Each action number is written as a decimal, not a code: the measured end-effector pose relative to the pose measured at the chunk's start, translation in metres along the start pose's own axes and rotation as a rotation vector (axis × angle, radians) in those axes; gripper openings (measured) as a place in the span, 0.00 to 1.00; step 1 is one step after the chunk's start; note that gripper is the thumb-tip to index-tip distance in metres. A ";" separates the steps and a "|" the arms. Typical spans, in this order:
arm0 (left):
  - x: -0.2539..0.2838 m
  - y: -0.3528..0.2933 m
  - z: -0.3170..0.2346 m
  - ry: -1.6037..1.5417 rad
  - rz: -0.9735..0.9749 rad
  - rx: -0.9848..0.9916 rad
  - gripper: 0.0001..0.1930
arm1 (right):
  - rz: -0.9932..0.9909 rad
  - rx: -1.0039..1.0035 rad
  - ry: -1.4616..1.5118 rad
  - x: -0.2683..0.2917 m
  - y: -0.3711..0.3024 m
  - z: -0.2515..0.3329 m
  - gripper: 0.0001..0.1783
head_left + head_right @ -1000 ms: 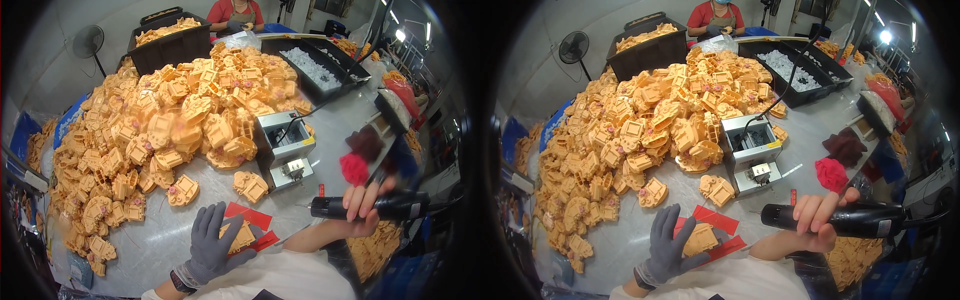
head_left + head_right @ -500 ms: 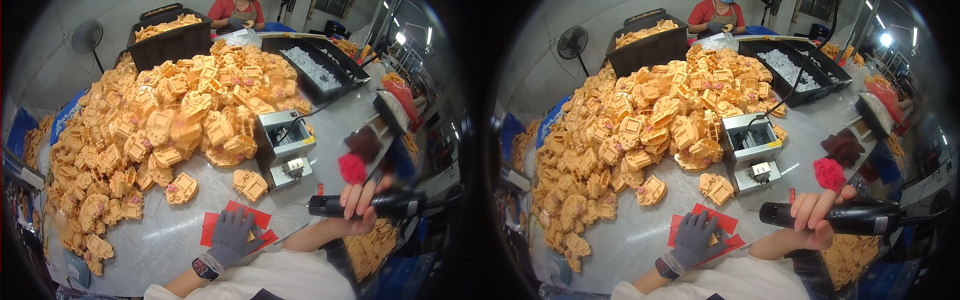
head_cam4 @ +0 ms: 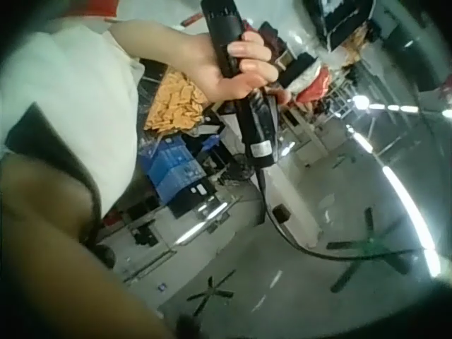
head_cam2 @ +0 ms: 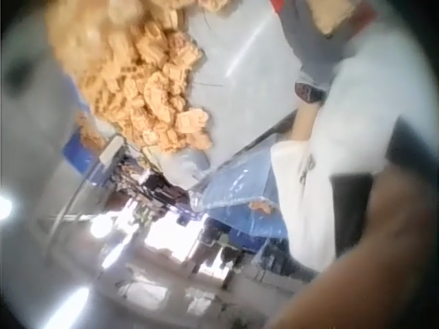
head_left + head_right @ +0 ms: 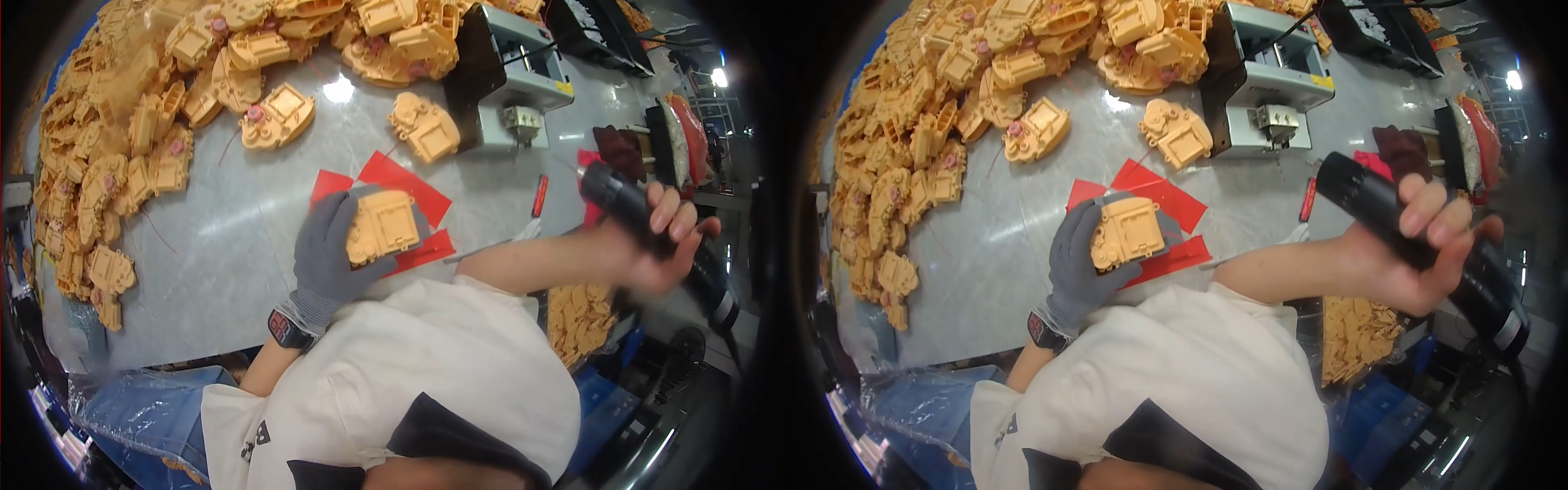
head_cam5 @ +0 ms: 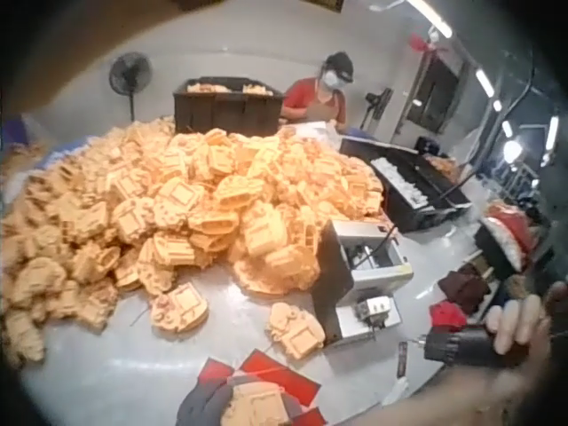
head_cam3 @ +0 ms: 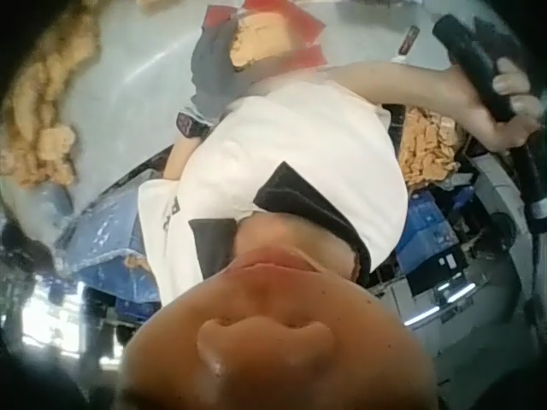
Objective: The person assembles plastic casings by placing parts on a fixture and fastening them with an electric screwdriver.
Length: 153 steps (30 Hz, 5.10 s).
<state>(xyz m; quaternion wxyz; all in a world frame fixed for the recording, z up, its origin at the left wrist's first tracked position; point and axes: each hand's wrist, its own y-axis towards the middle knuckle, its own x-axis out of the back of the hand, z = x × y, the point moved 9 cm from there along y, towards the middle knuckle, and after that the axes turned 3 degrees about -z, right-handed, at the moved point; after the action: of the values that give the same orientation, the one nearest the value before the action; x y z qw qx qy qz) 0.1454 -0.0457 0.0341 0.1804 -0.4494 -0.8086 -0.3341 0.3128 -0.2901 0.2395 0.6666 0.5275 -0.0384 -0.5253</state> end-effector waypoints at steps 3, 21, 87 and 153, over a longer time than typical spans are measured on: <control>0.000 -0.003 -0.001 0.133 0.103 0.002 0.46 | 0.006 -0.061 -0.096 -0.006 0.000 -0.021 0.20; -0.018 0.028 -0.037 0.107 0.369 -0.294 0.37 | -0.006 -0.020 -0.187 0.008 0.000 -0.004 0.21; 0.007 -0.008 -0.015 -0.045 0.150 -0.336 0.46 | -0.222 -0.224 -0.595 0.019 -0.044 -0.063 0.17; 0.009 -0.010 0.006 -0.154 0.117 -0.298 0.40 | -0.045 -0.232 -0.352 0.015 -0.039 -0.062 0.21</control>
<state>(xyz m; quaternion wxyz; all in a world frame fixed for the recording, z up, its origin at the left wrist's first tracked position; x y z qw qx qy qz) 0.1321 -0.0394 0.0313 0.0683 -0.5416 -0.7341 -0.4039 0.3312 -0.2559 0.1750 0.6941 0.3481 -0.0816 -0.6248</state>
